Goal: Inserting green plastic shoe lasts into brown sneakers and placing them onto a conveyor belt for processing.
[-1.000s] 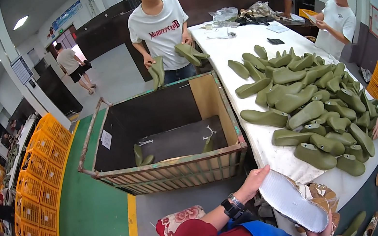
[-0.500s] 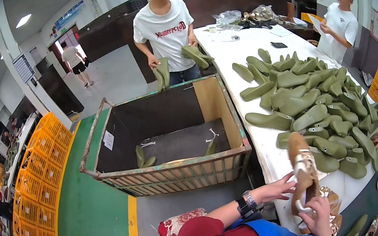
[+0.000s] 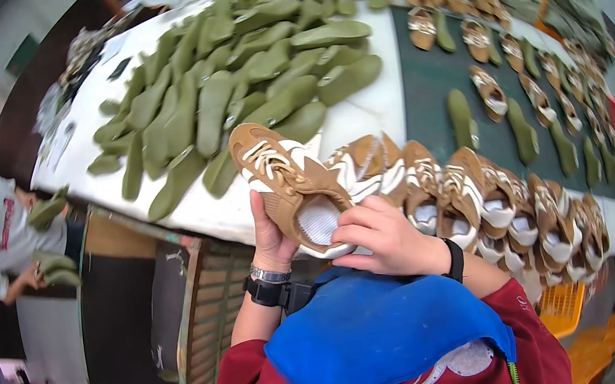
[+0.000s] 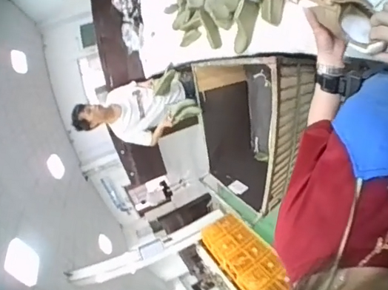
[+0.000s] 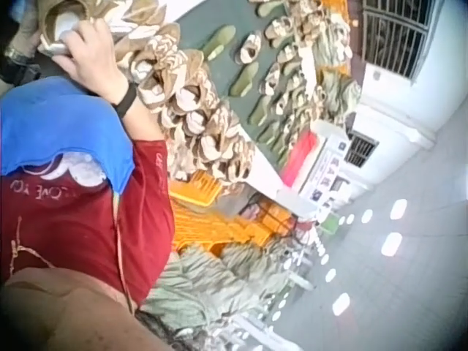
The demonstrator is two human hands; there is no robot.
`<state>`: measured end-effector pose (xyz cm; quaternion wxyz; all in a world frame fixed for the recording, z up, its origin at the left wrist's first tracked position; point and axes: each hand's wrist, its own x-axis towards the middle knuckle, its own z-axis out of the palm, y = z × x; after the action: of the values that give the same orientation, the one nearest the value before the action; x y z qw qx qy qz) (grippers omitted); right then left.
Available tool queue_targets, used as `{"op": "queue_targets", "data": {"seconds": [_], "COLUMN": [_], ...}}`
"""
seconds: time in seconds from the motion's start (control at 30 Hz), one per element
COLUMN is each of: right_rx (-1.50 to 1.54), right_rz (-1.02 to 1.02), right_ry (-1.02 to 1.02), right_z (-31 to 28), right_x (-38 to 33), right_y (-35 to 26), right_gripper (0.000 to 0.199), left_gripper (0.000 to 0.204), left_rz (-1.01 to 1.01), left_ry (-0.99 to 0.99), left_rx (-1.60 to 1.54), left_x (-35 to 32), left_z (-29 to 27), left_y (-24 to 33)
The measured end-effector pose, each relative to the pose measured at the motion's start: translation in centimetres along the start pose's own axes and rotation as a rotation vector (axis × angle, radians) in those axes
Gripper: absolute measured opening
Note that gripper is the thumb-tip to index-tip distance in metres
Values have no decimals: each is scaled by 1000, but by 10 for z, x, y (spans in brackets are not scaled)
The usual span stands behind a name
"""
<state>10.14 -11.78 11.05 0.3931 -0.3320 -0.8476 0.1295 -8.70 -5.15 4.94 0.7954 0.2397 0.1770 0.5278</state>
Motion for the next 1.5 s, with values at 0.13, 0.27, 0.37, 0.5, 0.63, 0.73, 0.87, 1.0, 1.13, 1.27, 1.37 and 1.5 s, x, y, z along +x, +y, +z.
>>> {"op": "queue_targets", "data": {"seconds": [0.13, 0.27, 0.37, 0.5, 0.63, 0.73, 0.87, 1.0, 1.13, 1.27, 1.37, 1.5], "right_rx": [-42, -88, -140, -195, -258, -172, -187, -336, -500, -571, -638, -511], "right_rz": [66, 137, 175, 236, 403, 556, 729, 939, 1074, 1201, 1224, 1306], "right_ry": [66, 115, 155, 179, 106, -13, -103, -146, -166, -132, 57, 166], "right_z": [-16, -31, -36, -40, -45, -73, -148, -217, -229, -193, -157, -129], "right_x": [-19, -25, -24, -20, -24, -30, -29, -32, -40, -67, -78, -92], "right_y": [0, 3, 8, 16, 28, 44, 80, 142, 247, 358, 398, 429], "right_gripper": [35, 35, 37, 39, 38, 35, 33, 34, 36, 38, 25, 39], "left_gripper": [74, 77, 74, 73, 72, 64, 69, 82, 81, 80, 82, 82], "left_rz": [-187, -357, -397, -463, -518, -538, -8, 182, 188, 161, 135, 122], "left_ry": [-36, -92, -188, -176, -81, -125, -188, -337, -361, -354, -336, -323], "left_rx": [-74, -104, -143, -144, 17, 183, 1321, 2102, 2065, 2006, 2029, 2006], "left_x": [26, 50, 65, 87, 105, 117, 124, 108, 110, 112, 110, 111], "left_z": [19, 36, 48, 49, 41, 24, -34, -50, -58, -58, -59, -57], "left_y": [-28, -50, -57, -67, -73, -79, -95, -95, -98, -98, -99, -99]}}
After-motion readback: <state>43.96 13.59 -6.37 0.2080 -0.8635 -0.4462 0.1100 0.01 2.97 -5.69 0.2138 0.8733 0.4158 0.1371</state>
